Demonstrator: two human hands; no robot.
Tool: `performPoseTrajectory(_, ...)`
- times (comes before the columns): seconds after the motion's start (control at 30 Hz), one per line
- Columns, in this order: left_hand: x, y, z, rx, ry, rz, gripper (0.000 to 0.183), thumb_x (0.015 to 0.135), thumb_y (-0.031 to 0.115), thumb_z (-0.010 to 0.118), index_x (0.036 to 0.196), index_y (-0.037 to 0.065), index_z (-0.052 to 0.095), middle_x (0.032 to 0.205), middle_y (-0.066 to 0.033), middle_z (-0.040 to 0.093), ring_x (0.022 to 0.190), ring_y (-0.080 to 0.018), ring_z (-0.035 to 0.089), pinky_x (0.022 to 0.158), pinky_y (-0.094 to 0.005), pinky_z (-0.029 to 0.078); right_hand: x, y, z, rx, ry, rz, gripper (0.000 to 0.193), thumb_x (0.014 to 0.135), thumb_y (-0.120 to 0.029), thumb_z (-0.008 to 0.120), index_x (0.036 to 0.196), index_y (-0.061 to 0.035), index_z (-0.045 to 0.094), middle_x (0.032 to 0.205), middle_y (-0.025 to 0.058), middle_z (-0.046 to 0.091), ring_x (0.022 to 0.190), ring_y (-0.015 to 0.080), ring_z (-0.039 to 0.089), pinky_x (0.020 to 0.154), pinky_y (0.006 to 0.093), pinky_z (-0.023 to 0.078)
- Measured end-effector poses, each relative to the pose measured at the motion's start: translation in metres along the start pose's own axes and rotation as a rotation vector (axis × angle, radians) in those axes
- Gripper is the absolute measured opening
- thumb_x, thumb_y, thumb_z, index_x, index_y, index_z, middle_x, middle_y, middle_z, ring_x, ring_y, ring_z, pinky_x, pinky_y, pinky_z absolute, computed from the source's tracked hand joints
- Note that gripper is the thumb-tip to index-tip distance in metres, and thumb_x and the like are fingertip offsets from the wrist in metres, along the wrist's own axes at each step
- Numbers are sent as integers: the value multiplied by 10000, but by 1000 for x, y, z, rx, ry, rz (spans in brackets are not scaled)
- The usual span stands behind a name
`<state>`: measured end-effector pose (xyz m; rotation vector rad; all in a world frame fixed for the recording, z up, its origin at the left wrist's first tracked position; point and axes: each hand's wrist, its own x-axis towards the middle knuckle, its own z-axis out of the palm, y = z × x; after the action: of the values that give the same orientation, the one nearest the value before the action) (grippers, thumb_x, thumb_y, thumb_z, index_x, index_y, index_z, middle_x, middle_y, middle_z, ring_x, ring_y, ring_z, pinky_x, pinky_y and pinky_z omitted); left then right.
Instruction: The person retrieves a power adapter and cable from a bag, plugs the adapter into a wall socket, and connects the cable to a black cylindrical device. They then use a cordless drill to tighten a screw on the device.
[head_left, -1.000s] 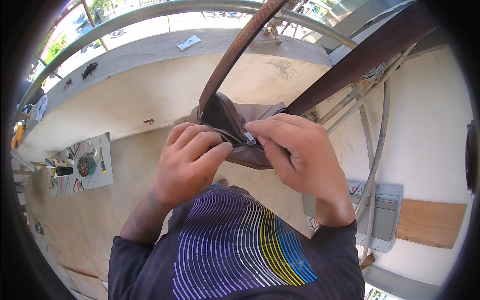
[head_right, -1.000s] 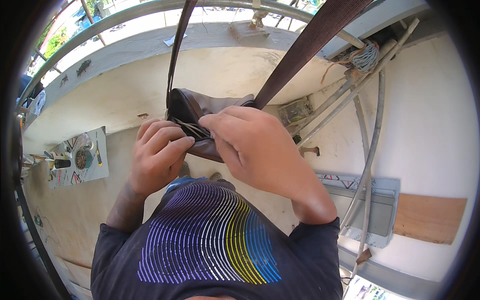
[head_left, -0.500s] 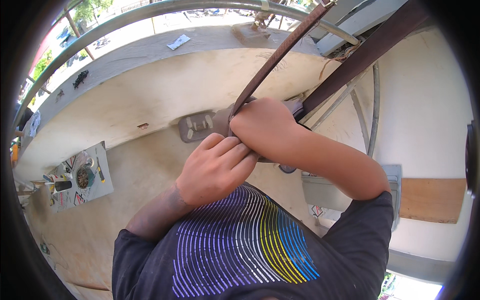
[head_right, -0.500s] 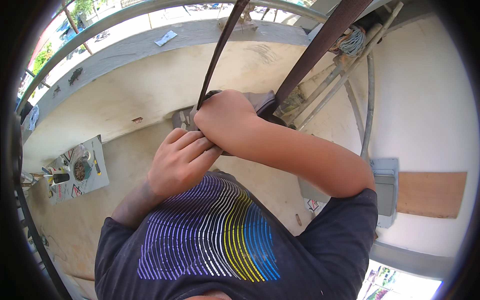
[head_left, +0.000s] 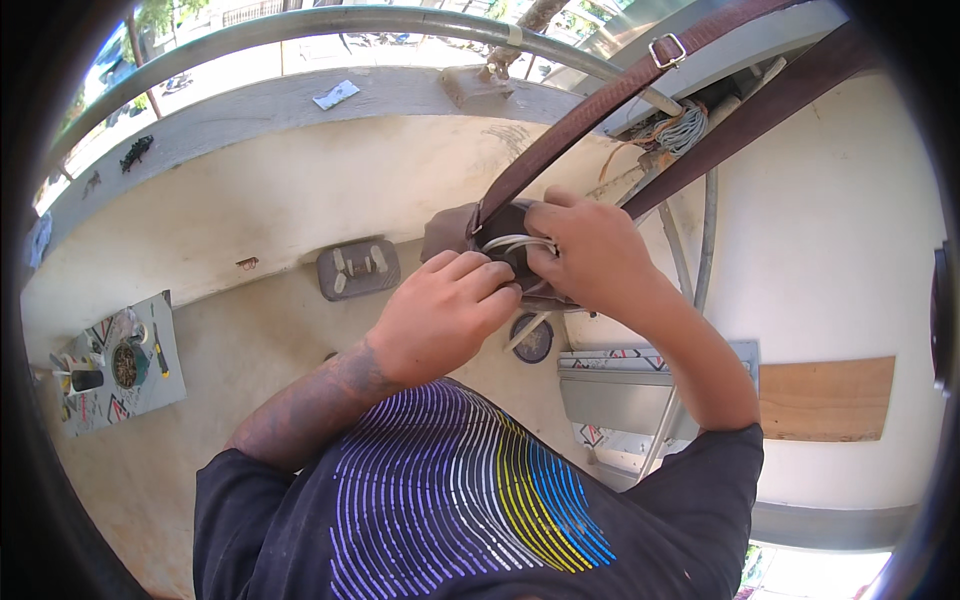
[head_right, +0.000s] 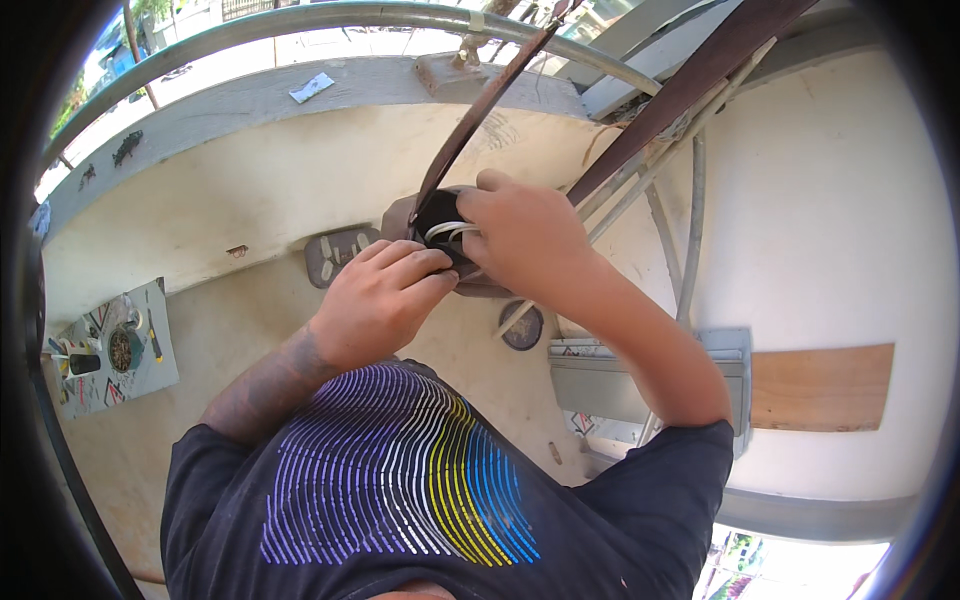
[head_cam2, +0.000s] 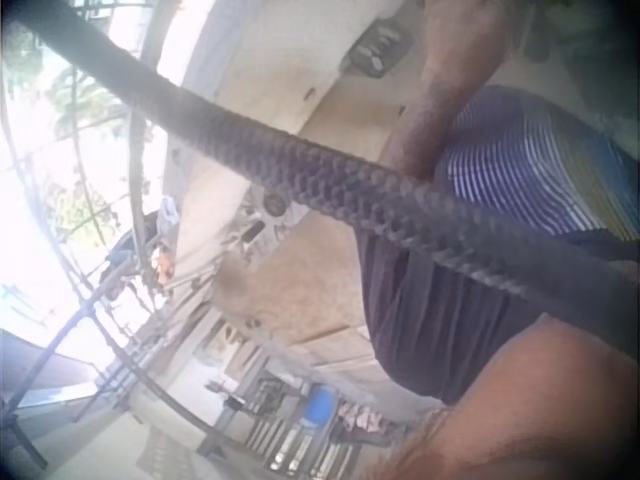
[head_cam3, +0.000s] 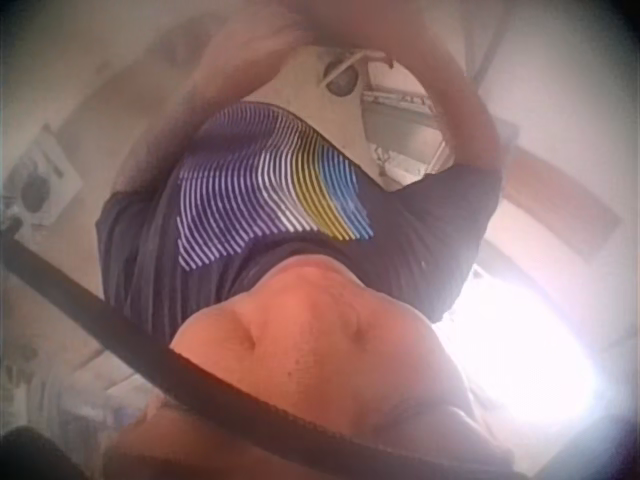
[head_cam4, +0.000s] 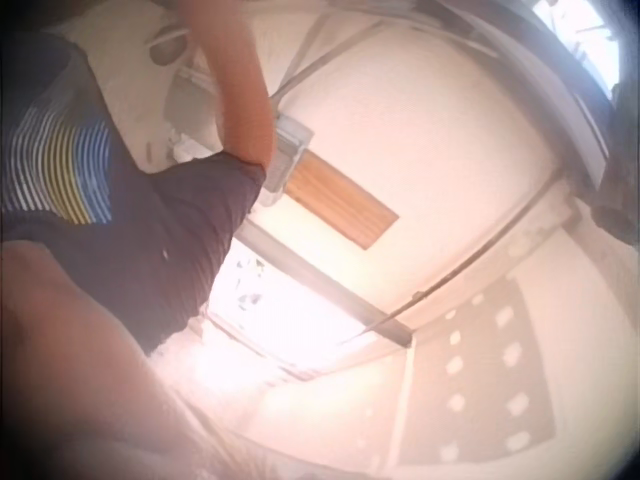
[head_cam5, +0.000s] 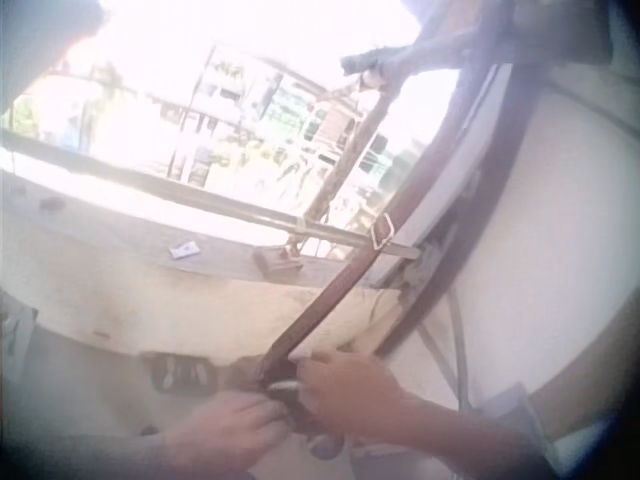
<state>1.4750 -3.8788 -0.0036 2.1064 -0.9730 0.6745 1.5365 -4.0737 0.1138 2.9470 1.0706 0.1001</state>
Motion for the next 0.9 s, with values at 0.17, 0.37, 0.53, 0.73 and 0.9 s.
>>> performPoseTrajectory(0.17,8,-2,-19,-1,72,-12,205,812,79,718,1017,77,718,1119,-45,732,1113,-247,693,946,-400,553,1,9,-74,337,281,106,111,900,-90,790,927,-20,709,805,32,667,652,136,624,603,301,483)
performPoseTrajectory(0.37,15,13,-30,-13,50,33,229,798,66,746,1026,73,732,1076,-41,737,1054,-247,701,917,-392,557,-22,7,-139,649,529,187,134,976,-109,801,947,0,727,764,-24,664,680,22,579,596,196,419)
performPoseTrajectory(0.53,25,15,-38,-148,117,-45,283,845,66,824,1118,38,756,1042,-77,740,986,-267,709,853,-388,558,-39,14,-165,658,640,148,138,953,-102,817,984,2,732,802,-5,697,699,42,616,650,207,454)
performPoseTrajectory(0.73,36,43,-81,-625,221,-268,684,865,186,865,1459,1,582,1284,-110,670,1173,-210,634,989,-351,488,-73,-3,-180,698,736,-178,182,952,-131,780,982,13,672,836,46,656,720,92,577,681,228,429)
performPoseTrajectory(0.9,31,66,-74,-1215,-97,-151,970,907,293,880,1655,-30,355,1577,-213,523,1336,-283,598,1094,-449,495,-81,-14,-134,671,590,-319,250,943,-197,756,903,-15,589,813,56,564,725,114,481,661,235,355)
